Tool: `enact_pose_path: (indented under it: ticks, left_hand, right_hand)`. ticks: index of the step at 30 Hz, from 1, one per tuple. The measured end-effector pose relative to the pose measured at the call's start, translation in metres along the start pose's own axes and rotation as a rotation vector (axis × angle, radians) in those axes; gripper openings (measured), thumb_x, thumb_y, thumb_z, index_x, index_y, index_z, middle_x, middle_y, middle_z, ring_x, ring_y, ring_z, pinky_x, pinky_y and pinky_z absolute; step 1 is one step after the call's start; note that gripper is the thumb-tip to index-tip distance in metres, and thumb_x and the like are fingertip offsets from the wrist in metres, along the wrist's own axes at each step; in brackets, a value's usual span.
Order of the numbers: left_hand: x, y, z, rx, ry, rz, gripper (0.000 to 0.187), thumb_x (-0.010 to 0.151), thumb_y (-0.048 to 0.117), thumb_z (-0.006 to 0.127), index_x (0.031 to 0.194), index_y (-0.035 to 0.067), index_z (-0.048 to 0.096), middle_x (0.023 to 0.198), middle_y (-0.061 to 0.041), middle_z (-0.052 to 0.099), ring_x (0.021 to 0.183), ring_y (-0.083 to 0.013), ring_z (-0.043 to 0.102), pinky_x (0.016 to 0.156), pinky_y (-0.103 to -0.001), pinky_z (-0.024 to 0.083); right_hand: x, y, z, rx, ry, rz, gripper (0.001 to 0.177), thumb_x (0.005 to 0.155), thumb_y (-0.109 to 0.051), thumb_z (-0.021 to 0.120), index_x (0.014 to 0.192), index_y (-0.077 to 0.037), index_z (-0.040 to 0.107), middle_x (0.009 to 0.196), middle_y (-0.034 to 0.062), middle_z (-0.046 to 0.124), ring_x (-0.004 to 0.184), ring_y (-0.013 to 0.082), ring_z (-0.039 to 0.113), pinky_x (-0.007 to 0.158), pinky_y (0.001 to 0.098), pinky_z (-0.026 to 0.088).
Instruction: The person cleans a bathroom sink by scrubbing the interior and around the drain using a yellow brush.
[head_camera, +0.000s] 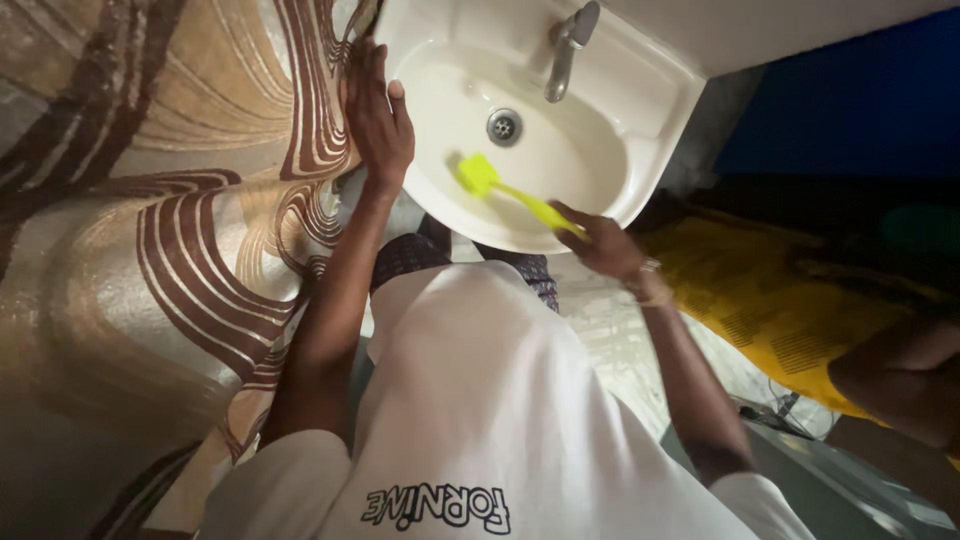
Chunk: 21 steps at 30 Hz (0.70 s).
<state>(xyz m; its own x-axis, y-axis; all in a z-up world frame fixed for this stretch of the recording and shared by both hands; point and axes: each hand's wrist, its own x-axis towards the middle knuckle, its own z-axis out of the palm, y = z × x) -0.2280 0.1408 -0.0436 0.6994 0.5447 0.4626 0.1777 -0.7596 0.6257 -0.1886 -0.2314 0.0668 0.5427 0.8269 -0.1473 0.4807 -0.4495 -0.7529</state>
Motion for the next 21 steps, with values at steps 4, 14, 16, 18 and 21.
enact_pose_path:
  ticks: [4, 14, 16, 18, 21]
  left_hand:
    - [0.002, 0.006, -0.008, 0.003, -0.014, -0.005, 0.054, 0.116, 0.038, 0.029, 0.147, 0.002, 0.054, 0.155, -0.018, 0.053, 0.149, -0.0384, 0.045, 0.127, -0.053, 0.032]
    - [0.002, 0.000, 0.001, 0.027, -0.022, -0.016, 0.061, 0.115, 0.045, 0.026, 0.144, 0.001, 0.058, 0.153, -0.019, 0.054, 0.146, -0.0394, 0.047, 0.125, -0.052, 0.033]
    - [0.001, 0.000, -0.002, -0.013, -0.020, -0.017, 0.062, 0.115, 0.046, 0.026, 0.144, 0.001, 0.057, 0.153, -0.018, 0.054, 0.147, -0.0385, 0.047, 0.127, -0.051, 0.034]
    - [0.003, 0.002, -0.004, -0.002, -0.022, -0.029, 0.063, 0.114, 0.047, 0.027, 0.144, 0.001, 0.058, 0.153, -0.018, 0.054, 0.147, -0.0385, 0.047, 0.126, -0.050, 0.034]
    - [0.004, 0.003, -0.007, -0.002, -0.027, -0.048, 0.060, 0.115, 0.045, 0.029, 0.143, 0.001, 0.059, 0.153, -0.018, 0.055, 0.147, -0.0383, 0.046, 0.126, -0.050, 0.034]
  right_hand:
    - [0.031, 0.009, 0.039, -0.473, -0.059, 0.485, 0.056, 0.103, -0.043, 0.055, 0.156, -0.030, 0.046, 0.073, 0.0217, 0.070, 0.070, 0.0441, 0.069, 0.067, 0.0563, 0.056]
    - [0.022, 0.032, 0.043, -0.466, 0.003, 0.387, 0.056, 0.102, -0.043, 0.059, 0.155, -0.033, 0.047, 0.068, 0.0213, 0.068, 0.065, 0.0443, 0.068, 0.062, 0.0556, 0.055]
    - [0.031, 0.033, 0.050, -0.550, 0.066, 0.417, 0.056, 0.103, -0.042, 0.059, 0.156, -0.030, 0.046, 0.068, 0.0208, 0.068, 0.064, 0.0435, 0.068, 0.060, 0.0557, 0.055]
    - [0.031, 0.031, 0.050, -0.636, 0.123, 0.430, 0.057, 0.104, -0.041, 0.059, 0.158, -0.027, 0.045, 0.068, 0.0203, 0.068, 0.063, 0.0427, 0.069, 0.058, 0.0557, 0.055]
    - [0.008, 0.022, 0.040, -0.632, 0.009, 0.510, 0.060, 0.099, -0.042, 0.060, 0.155, -0.029, 0.045, 0.066, 0.0214, 0.067, 0.062, 0.0436, 0.068, 0.056, 0.0557, 0.055]
